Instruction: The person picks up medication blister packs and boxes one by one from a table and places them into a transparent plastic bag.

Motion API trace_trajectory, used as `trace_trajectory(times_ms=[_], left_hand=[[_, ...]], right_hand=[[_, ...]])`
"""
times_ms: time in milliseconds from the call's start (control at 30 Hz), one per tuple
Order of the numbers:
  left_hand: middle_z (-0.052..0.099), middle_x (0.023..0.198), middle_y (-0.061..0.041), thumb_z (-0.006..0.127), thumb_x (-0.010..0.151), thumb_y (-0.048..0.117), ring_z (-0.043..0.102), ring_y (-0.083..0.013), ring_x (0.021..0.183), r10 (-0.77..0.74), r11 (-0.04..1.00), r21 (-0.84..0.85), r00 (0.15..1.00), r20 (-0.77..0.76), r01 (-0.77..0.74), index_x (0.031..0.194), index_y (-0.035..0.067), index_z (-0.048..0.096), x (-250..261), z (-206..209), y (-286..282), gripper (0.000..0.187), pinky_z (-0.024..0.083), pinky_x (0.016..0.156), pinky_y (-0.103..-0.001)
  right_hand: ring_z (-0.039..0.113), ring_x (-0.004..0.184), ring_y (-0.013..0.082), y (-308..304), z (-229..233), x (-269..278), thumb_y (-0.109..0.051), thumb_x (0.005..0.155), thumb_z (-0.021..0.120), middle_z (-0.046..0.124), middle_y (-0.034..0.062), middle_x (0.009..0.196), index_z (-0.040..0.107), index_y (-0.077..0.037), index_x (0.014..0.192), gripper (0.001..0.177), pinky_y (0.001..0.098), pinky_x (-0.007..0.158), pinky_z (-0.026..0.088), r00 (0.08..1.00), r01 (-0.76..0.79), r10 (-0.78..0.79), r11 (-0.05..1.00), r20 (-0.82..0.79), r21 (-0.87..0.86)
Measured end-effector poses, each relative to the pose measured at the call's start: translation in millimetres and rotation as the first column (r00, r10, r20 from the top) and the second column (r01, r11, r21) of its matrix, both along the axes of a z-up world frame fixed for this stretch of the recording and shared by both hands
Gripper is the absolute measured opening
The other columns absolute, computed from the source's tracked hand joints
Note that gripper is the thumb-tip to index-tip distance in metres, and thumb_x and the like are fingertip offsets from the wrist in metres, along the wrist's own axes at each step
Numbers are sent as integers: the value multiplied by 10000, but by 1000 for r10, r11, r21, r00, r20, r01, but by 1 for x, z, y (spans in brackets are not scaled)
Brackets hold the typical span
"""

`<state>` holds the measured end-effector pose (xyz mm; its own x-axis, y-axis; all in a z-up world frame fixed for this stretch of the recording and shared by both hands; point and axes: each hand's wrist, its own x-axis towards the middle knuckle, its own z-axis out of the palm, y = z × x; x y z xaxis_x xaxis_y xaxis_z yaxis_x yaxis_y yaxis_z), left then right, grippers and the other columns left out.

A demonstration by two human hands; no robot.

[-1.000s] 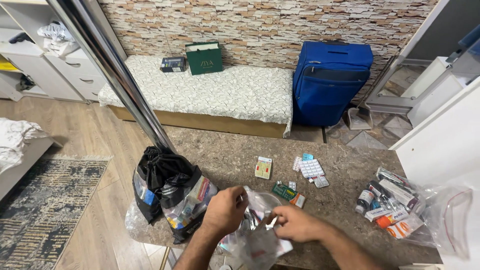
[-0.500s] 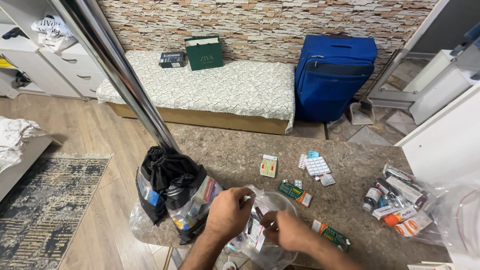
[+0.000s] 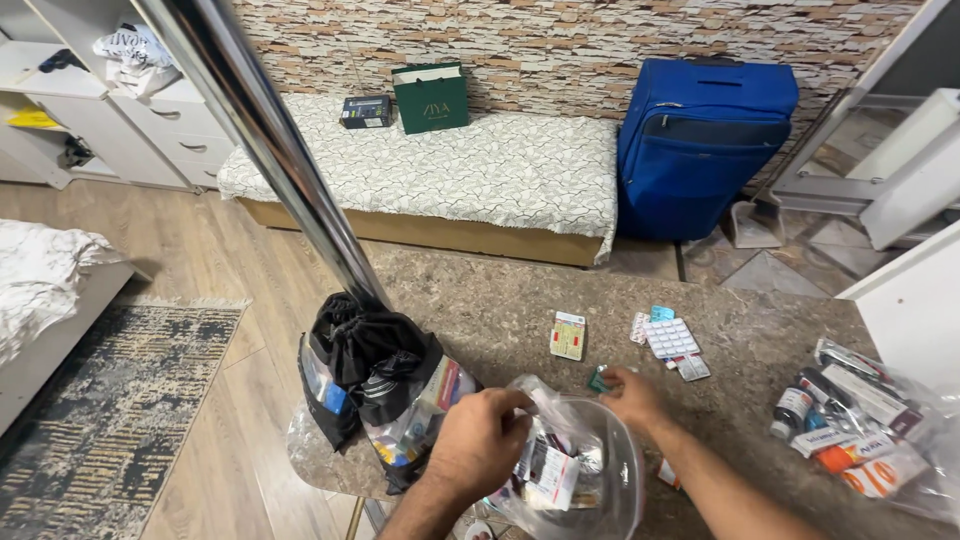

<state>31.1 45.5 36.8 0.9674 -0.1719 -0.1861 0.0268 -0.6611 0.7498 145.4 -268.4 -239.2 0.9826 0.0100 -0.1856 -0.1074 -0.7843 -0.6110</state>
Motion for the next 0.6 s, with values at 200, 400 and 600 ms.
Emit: trace_trajectory(times_ms=[200,400,600], left_hand=[[768,921,-109,668,843,170,761,-267,870,-12,999,-40,1000,-28,11,1060,116,761,5,-1,4,242,584,822,-377],[751,912,-135,671,843,172,732,-305,859,-40,998,-43,999,34,42,1018,96,766,10,-9,10,212,571,789,-408],[748,881,-131,677,837,172,737,-285,837,-52,998,-47,999,1,52,1038,103,752,14,-11,15,226,575,787,-397]], right_hand=[[440,1390,325,17,-32,-7,-297,775,806,450,130,1506,510,-139,1426,732,485,1159,358,980,-190,196,896,-25,-403],[440,1408,295,27,-24,-12,-286,875,695,414,23,1576,576,-296,1413,551,518,1188,382,988,-135,80,865,-134,-483],[440,1390,328,23,-8,-18,-448,822,726,432,41,1523,511,-270,1446,683,519,1154,416,998,-36,11,887,-57,-461]])
